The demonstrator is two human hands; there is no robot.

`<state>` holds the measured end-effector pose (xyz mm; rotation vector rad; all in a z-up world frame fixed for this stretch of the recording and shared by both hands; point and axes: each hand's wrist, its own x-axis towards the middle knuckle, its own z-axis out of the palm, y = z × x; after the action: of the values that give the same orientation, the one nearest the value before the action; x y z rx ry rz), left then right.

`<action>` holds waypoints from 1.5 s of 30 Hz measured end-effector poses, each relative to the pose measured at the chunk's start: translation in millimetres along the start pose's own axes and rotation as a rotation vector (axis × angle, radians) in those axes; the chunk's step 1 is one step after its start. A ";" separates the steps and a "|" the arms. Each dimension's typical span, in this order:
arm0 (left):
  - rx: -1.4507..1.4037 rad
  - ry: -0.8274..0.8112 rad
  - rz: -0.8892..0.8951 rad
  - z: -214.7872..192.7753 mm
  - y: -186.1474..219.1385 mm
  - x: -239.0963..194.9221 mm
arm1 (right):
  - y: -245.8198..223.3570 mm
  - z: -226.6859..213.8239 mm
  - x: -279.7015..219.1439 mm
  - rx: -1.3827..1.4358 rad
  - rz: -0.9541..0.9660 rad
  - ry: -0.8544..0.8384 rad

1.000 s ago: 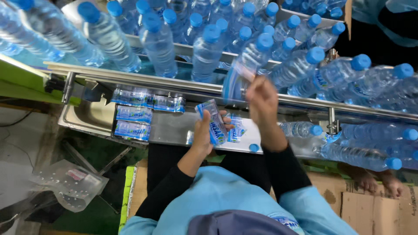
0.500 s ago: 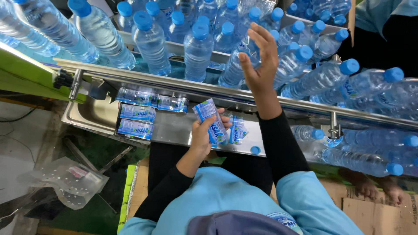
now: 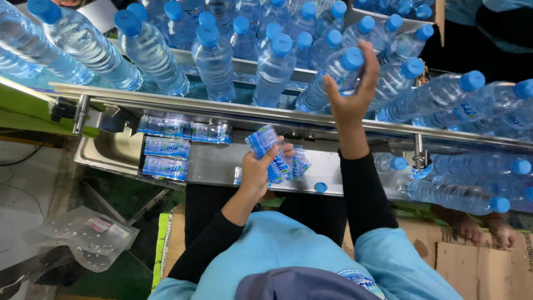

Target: The person stands at a conveyor belt and packs plastic water bottles into clear plastic sleeves. They pick up bottles from the moving belt, insert them into the sleeves held in their left hand, and then place the filled sleeves onto a metal tray.

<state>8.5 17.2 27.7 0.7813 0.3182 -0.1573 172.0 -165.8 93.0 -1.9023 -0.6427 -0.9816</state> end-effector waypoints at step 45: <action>-0.164 -0.066 -0.247 32.5 -15.5 23.0 | 22.4 -144.7 46.7 -0.504 -0.354 -0.142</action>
<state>33.4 -17.3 31.2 0.5715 0.3595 -0.3844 159.9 -300.8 165.4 -2.3647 -0.9009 -1.3353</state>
